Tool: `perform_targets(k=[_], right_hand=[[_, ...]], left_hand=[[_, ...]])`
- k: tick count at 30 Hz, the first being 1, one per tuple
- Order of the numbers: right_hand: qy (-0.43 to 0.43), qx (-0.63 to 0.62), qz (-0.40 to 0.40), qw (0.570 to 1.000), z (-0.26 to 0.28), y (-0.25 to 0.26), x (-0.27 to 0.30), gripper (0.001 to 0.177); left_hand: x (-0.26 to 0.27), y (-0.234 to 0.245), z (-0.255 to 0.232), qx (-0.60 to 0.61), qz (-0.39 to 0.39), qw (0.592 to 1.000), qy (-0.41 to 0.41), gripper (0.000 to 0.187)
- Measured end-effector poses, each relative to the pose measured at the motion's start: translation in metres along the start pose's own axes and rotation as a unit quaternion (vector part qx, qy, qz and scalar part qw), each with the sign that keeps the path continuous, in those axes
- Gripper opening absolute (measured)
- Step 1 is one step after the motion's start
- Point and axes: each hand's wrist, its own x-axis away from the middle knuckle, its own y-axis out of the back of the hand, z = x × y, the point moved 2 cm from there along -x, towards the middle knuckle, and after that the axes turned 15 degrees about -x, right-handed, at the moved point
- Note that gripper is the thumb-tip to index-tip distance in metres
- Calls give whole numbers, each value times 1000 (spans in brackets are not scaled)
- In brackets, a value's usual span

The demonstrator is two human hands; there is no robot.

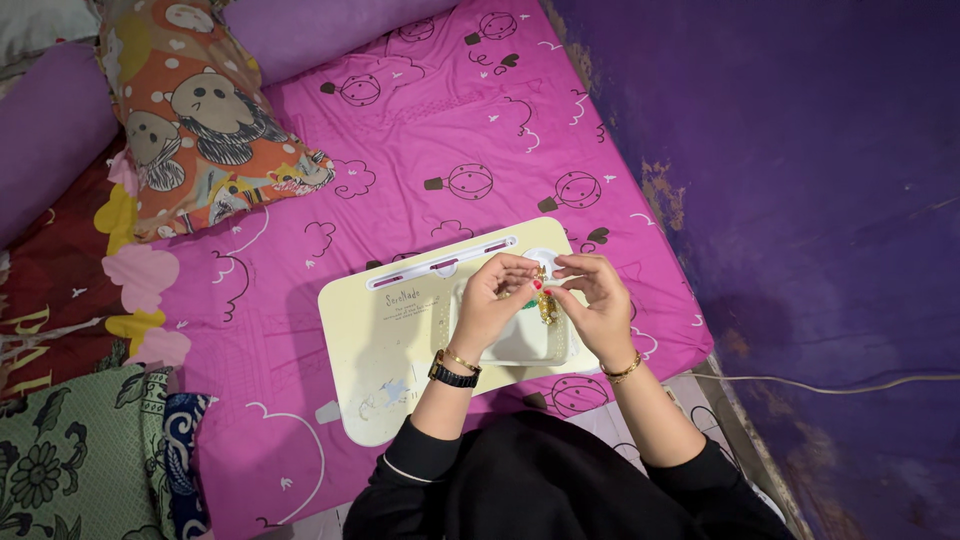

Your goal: The person sits on a bed and handles several pieces of jewelry, including rings and bracelets, placing them into a small white tray on a lap desk. The person repeatedly picks up, examines, and repositions the items within the tray.

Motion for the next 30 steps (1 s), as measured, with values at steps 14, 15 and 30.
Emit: perform_targets(k=[14,15,30], right_hand=[[-8,254,49,966,-28,5,-11,27],[-16,286,60,956,-36,6,-11,27],[-56,436,247,863,-107,-5,13,36]], left_hand=[[10,19,-1,-40,-72,996,46,17],[11,24,-3,-64,-93,993,22,16],[15,39,12,-18,-98,995,4,16]])
